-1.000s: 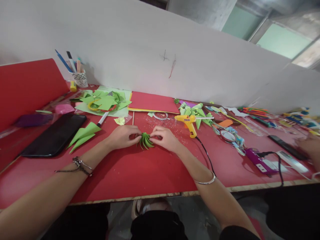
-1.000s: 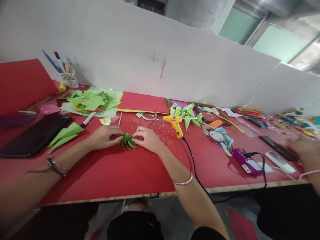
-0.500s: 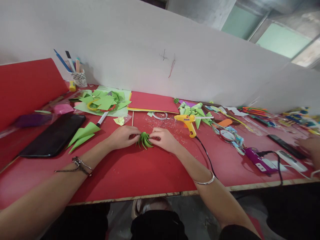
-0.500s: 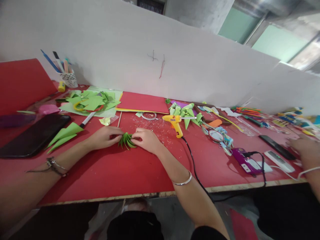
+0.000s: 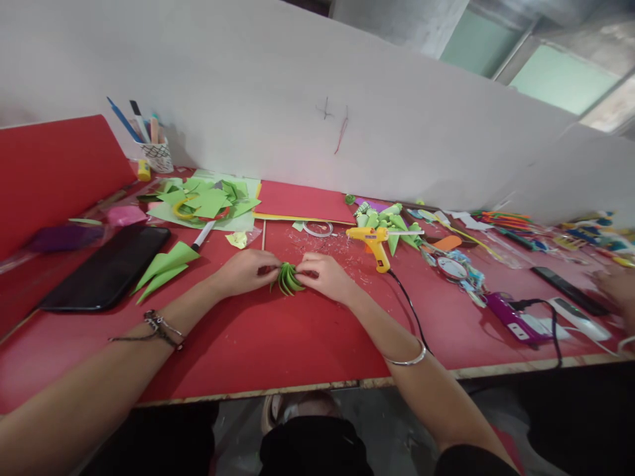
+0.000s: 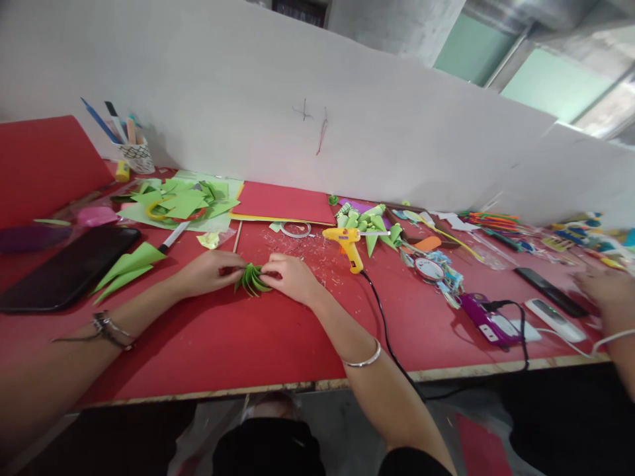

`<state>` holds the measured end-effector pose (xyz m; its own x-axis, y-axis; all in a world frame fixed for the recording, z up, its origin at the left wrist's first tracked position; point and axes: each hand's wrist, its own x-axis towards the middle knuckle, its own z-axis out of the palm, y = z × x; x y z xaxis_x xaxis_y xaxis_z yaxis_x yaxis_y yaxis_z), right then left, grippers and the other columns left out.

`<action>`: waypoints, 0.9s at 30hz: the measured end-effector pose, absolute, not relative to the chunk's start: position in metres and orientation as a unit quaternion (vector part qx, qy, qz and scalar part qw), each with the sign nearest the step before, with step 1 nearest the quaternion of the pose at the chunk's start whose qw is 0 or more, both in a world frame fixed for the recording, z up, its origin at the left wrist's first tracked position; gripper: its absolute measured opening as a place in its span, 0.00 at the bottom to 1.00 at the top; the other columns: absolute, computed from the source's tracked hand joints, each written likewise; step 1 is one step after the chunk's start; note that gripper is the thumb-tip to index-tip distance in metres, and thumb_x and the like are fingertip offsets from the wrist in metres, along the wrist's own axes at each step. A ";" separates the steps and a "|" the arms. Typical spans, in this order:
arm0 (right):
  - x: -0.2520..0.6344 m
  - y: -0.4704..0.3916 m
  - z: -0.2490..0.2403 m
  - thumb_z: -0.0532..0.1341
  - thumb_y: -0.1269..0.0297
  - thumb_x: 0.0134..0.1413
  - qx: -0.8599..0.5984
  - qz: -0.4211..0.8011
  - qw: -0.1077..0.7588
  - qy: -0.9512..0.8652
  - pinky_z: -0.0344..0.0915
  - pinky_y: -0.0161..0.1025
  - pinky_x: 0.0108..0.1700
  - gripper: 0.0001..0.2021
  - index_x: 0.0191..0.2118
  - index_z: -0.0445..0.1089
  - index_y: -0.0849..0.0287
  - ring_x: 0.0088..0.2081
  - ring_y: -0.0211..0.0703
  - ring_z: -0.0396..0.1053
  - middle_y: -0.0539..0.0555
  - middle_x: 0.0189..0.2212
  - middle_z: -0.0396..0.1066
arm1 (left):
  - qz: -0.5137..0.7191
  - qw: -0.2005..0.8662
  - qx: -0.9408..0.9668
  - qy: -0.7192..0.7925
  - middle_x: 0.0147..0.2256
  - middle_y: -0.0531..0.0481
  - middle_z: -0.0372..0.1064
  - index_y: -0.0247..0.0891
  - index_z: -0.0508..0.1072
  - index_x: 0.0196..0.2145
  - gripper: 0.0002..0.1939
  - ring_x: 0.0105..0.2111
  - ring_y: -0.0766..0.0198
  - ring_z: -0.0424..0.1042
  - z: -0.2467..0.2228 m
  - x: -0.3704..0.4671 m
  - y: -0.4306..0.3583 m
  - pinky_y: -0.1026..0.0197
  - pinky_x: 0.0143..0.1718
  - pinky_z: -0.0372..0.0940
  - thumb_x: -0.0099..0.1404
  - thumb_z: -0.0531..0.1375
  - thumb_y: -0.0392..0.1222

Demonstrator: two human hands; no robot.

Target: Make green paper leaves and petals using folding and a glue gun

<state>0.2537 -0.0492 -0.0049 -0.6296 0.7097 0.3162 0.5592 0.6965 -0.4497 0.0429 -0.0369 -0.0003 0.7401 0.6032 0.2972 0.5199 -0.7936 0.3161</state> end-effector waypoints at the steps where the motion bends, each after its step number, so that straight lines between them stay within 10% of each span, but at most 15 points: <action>1: 0.254 -0.049 -0.005 0.54 0.65 0.53 -0.356 0.157 0.240 -0.889 0.53 0.31 0.30 0.08 0.30 0.70 0.60 0.28 0.33 0.59 0.50 0.26 0.61 | 0.197 0.104 0.926 0.304 0.21 0.53 0.62 0.35 0.67 0.25 0.11 0.22 0.70 0.61 -0.001 0.043 -0.037 0.69 0.25 0.54 0.61 0.49 0.38; 27: 0.252 -0.049 -0.004 0.54 0.66 0.54 -0.346 0.154 0.231 -0.896 0.53 0.30 0.32 0.08 0.28 0.68 0.61 0.28 0.34 0.59 0.49 0.25 0.59 | 0.185 0.044 0.929 0.319 0.23 0.53 0.65 0.36 0.68 0.25 0.11 0.25 0.68 0.65 -0.004 0.044 -0.037 0.68 0.25 0.54 0.62 0.50 0.39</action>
